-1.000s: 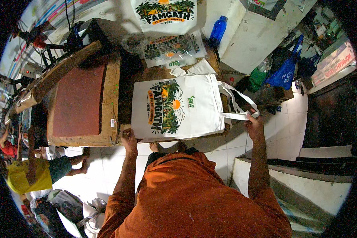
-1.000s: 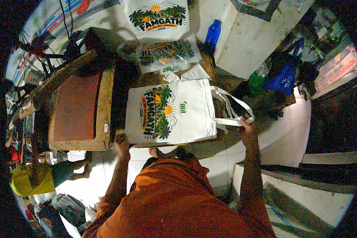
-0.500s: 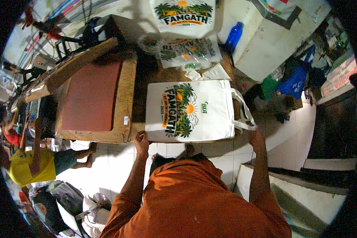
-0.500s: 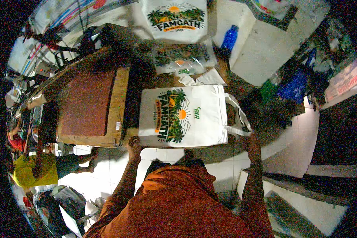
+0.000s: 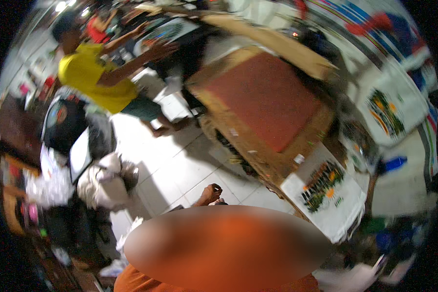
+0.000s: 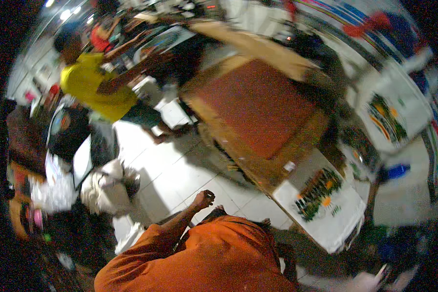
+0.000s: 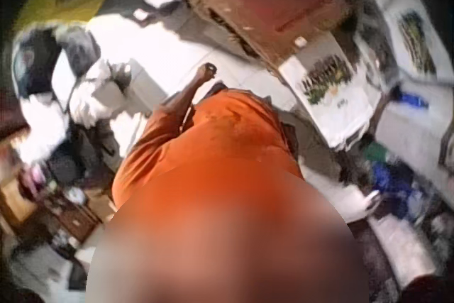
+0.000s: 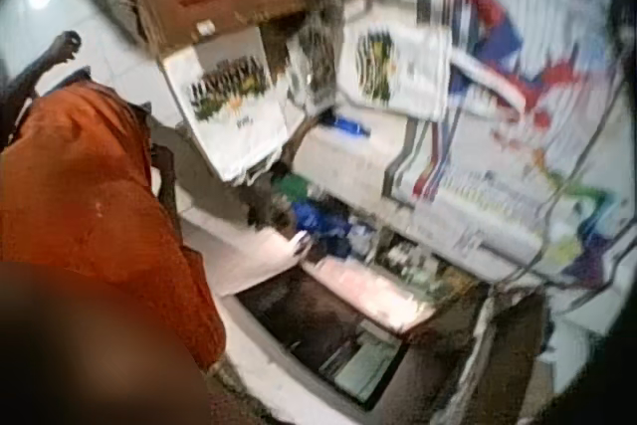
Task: The person places white tote bags onto a heat press, aligns them, and operates the machine to apply a printed design. They then remove the finished bags and stack them on the table.
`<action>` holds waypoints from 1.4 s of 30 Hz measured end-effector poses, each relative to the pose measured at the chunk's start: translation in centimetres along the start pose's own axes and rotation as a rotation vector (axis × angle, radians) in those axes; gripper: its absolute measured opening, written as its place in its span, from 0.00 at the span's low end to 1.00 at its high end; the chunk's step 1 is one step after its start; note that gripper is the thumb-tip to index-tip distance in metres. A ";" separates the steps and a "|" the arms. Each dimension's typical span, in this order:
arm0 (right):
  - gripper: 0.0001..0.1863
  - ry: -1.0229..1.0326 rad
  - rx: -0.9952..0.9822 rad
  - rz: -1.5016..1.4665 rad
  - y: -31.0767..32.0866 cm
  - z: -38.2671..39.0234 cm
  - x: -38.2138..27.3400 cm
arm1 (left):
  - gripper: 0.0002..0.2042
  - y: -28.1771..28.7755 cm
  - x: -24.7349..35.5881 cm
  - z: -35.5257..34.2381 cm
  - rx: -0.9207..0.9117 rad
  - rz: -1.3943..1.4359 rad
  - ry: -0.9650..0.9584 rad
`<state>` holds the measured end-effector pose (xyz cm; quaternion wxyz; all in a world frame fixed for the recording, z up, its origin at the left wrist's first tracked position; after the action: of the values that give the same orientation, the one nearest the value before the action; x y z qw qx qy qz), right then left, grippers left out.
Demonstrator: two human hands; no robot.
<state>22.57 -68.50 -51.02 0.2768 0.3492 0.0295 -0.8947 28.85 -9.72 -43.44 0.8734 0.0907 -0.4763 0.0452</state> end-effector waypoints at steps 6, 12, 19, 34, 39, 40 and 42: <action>0.17 0.244 -0.167 0.657 -9.7 -6.5 -25.9 | 0.19 12.9 -8.6 6.3 0.456 0.120 0.107; 0.18 0.437 -0.313 1.158 -22.6 -6.9 -41.1 | 0.12 19.1 -9.2 19.9 1.161 0.162 -0.064; 0.18 0.529 -0.580 1.382 -34.0 -7.2 -47.0 | 0.14 16.4 -8.8 35.5 1.697 -0.106 0.015; 0.18 0.638 -0.809 1.403 -37.2 -8.4 -47.9 | 0.13 18.5 -14.7 47.3 1.890 -0.032 0.315; 0.20 0.637 -0.825 1.336 -38.5 -7.1 -48.2 | 0.11 24.0 -6.2 55.4 1.907 0.115 -0.099; 0.21 0.608 -0.833 1.302 -39.3 -6.3 -48.7 | 0.11 25.1 -4.5 55.8 1.868 0.316 -0.283; 0.24 0.659 -0.877 1.265 -41.6 -3.5 -50.5 | 0.10 27.3 -0.6 54.8 1.652 0.746 -0.601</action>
<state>33.67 -8.53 -27.11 0.8147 0.4042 0.2528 -0.3302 -21.12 5.95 -11.79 0.3038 0.5289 -0.4967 0.6175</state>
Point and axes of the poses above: each hand's wrist, its own z-axis away from the middle knuckle, its own y-axis out of the back of the hand, x = y × z, the point moved 8 cm from there along -z, towards the middle knuckle, and after that the axes turned 15 degrees about z, right-handed, at the moved point
